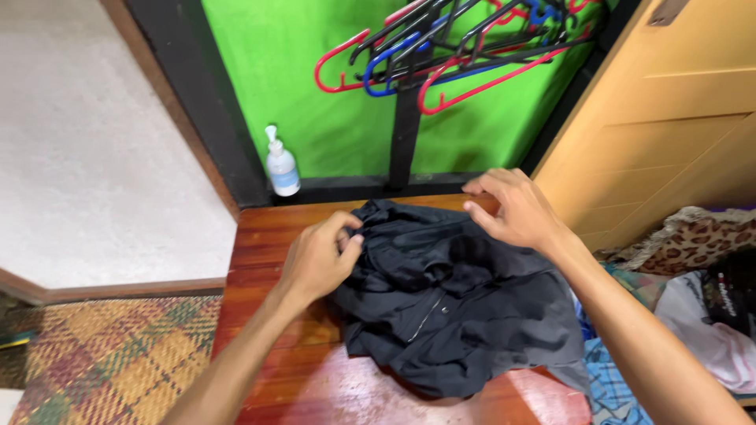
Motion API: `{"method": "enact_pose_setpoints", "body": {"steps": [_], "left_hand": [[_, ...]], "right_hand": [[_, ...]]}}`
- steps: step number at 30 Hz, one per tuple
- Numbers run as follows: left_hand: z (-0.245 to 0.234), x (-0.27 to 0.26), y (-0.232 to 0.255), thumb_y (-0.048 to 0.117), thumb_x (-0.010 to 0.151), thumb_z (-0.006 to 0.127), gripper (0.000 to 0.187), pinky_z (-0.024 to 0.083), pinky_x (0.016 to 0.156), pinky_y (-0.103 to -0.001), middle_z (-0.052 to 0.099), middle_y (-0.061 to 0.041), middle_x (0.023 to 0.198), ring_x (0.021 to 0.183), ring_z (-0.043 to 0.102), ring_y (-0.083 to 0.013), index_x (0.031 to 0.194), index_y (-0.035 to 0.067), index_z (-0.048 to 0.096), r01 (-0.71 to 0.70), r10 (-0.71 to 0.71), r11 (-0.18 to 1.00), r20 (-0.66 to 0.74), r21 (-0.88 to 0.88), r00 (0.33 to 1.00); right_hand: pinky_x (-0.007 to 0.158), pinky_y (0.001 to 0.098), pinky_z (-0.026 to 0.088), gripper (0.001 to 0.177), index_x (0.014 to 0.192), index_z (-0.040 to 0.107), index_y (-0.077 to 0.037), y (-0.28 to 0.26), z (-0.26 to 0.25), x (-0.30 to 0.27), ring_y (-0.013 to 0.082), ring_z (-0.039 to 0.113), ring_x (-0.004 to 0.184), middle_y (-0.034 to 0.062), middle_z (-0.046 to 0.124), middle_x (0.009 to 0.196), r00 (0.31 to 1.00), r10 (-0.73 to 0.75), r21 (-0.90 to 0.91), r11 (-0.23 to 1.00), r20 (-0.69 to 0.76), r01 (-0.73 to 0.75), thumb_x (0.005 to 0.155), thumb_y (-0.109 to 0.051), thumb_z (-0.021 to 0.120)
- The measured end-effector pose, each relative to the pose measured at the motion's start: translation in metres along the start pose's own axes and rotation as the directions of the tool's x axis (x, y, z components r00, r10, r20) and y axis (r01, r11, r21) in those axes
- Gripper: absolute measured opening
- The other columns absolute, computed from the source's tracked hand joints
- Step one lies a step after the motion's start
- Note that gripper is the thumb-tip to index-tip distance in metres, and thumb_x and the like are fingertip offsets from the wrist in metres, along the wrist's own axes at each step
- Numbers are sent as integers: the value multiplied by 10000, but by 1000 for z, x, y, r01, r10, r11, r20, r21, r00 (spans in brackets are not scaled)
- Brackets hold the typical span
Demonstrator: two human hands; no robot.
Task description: The person hangs a black jacket on a pink hanger and places it in a wooden wardrobe. They then pick up a pair of blue jeans from a pile of clothes, unfold them on a wooden table, and smooth them out.
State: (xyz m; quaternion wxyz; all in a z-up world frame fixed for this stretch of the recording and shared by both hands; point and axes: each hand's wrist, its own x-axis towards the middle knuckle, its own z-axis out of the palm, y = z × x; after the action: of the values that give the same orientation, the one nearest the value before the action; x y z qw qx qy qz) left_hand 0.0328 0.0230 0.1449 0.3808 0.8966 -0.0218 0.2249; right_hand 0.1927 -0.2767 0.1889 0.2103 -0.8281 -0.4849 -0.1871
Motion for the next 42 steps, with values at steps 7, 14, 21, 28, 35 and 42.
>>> {"method": "enact_pose_setpoints", "body": {"steps": [7, 14, 21, 28, 35, 42], "left_hand": [[-7, 103, 92, 194, 881, 736, 162, 479, 642, -476, 639, -110, 738, 693, 634, -346, 843, 79, 628, -499, 549, 816, -119, 292, 828], [-36, 206, 79, 161, 944, 687, 123, 473, 681, -481, 655, -118, 834, 770, 655, -343, 949, 52, 631, -436, 613, 782, -426, 445, 666], [-44, 263, 55, 321, 958, 628, 287, 561, 782, -451, 764, -155, 852, 774, 749, -315, 1050, 94, 777, 26, -2, 978, -116, 209, 993], [-43, 267, 42, 408, 968, 582, 373, 550, 690, -438, 719, -147, 725, 670, 712, -270, 951, 97, 789, -8, 13, 999, -107, 45, 994], [-53, 280, 41, 465, 1009, 480, 470, 500, 646, -391, 692, -61, 655, 608, 651, -172, 917, 127, 794, 136, -142, 989, -121, -59, 982], [-81, 256, 22, 300, 939, 655, 241, 457, 567, -352, 670, -25, 658, 567, 571, -126, 1021, 128, 804, 53, -56, 998, -214, -20, 975]], "right_hand": [[880, 448, 478, 268, 1072, 693, -30, 16, -35, 38, 360, 652, 958, 141, 684, 957, 984, -66, -84, 995, -167, 52, 891, -227, 713], [945, 462, 467, 327, 1139, 639, -37, 39, -60, 102, 367, 592, 1073, 160, 617, 1092, 913, -180, -222, 970, -366, 102, 920, -236, 777], [1174, 509, 348, 604, 1413, 544, -24, 27, -73, 166, 401, 495, 1401, 200, 561, 1482, 816, -413, -374, 889, -405, 264, 965, -381, 735], [1191, 506, 321, 489, 1322, 634, -58, 20, -57, 188, 330, 560, 1303, 107, 635, 1364, 918, -313, -252, 934, -243, 252, 989, -414, 657], [1207, 532, 282, 509, 1343, 634, -51, 21, -52, 185, 338, 543, 1313, 145, 613, 1403, 913, -317, -278, 929, -257, 245, 1007, -433, 637], [1232, 543, 257, 507, 1351, 630, -58, 20, -51, 181, 323, 524, 1374, 126, 618, 1393, 918, -321, -338, 912, -233, 233, 1018, -440, 634]]}}
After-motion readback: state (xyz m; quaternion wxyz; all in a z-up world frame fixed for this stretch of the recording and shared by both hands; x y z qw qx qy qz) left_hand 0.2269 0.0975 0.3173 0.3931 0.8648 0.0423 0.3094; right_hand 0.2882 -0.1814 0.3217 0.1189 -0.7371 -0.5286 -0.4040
